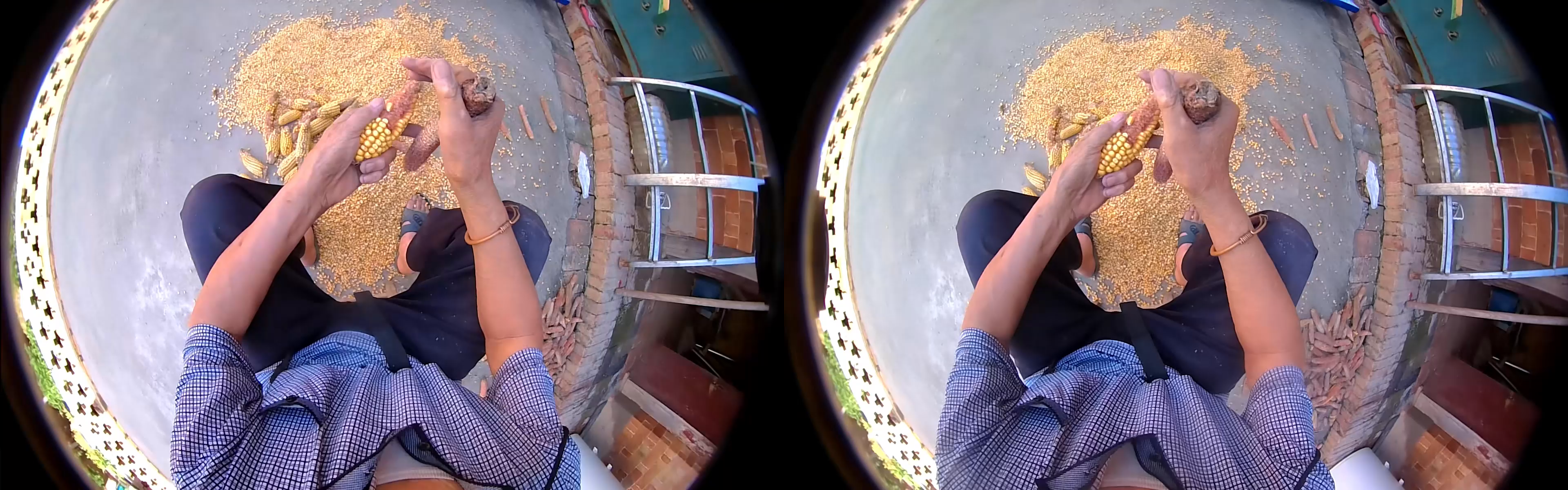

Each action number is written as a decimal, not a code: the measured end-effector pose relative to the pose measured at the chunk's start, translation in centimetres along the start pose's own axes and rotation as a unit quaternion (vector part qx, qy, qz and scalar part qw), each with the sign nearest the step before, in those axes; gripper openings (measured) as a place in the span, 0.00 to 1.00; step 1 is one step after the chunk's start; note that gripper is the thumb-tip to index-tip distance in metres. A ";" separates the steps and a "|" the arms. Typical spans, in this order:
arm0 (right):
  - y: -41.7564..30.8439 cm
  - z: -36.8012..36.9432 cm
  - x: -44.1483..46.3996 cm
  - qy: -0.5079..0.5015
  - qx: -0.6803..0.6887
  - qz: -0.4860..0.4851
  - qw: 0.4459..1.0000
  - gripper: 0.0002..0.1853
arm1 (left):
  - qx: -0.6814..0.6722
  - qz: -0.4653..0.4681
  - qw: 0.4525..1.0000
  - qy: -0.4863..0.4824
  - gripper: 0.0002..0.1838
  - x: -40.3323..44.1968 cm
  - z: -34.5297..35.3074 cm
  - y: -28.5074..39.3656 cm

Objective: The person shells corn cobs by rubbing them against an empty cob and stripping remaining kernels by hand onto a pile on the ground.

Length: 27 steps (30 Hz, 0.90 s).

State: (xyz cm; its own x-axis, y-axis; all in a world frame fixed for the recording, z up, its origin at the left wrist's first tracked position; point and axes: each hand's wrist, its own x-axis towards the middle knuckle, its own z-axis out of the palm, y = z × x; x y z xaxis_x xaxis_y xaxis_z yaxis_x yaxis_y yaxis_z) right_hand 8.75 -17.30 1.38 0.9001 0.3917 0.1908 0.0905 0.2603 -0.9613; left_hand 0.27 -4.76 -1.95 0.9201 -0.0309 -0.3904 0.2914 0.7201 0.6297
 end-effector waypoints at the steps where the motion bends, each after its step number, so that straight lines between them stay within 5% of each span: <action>1: 0.2 -0.1 -0.1 -0.024 -0.062 -0.041 0.997 0.15 | -0.012 0.002 1.000 0.011 0.19 0.0 0.2 0.2; 3: 1.5 -0.4 -0.7 -0.070 -0.182 -0.117 0.974 0.16 | -0.022 0.011 1.000 0.013 0.14 0.2 -0.2 -0.2; 4: 2.0 -0.2 -0.5 -0.103 -0.285 -0.236 0.923 0.20 | -0.020 0.017 0.999 0.025 0.13 0.3 -0.2 -0.2; 7: 2.5 1.9 -2.0 -0.137 -0.407 -0.301 0.852 0.23 | -0.069 0.021 0.991 0.109 0.14 0.6 1.4 -0.6; 11: 2.2 2.6 -2.2 -0.066 -0.479 -0.183 0.856 0.18 | 0.145 0.045 0.986 0.062 0.14 0.2 0.2 -2.3; 15: 1.9 2.5 -1.3 -0.035 -0.487 -0.105 0.866 0.20 | 0.409 0.083 0.909 0.005 0.15 0.0 -0.1 -2.2; 16: 1.9 2.2 -1.3 -0.027 -0.458 -0.123 0.880 0.20 | 0.342 0.151 0.927 0.021 0.14 0.4 0.2 -2.8; 20: 1.0 0.3 0.1 -0.009 -0.101 -0.015 0.995 0.16 | 0.086 0.032 0.996 0.015 0.19 0.7 0.1 -1.6; 23: 1.1 -1.2 1.2 0.060 -0.007 -0.034 0.998 0.18 | 0.021 0.036 0.999 0.016 0.19 0.4 0.6 -0.2; 27: 1.3 -1.2 0.1 -0.023 -0.078 -0.039 0.996 0.14 | -0.052 0.008 0.999 0.009 0.18 0.7 -1.0 0.1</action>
State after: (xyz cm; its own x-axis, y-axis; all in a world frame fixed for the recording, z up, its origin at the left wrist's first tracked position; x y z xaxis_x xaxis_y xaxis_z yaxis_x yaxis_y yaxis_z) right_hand 9.42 -18.02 -0.06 0.8675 0.4162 0.2724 0.2289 0.1523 -0.9615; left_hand 0.71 -3.99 -2.82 0.9192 -0.0063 -0.3936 0.2466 0.7885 0.5634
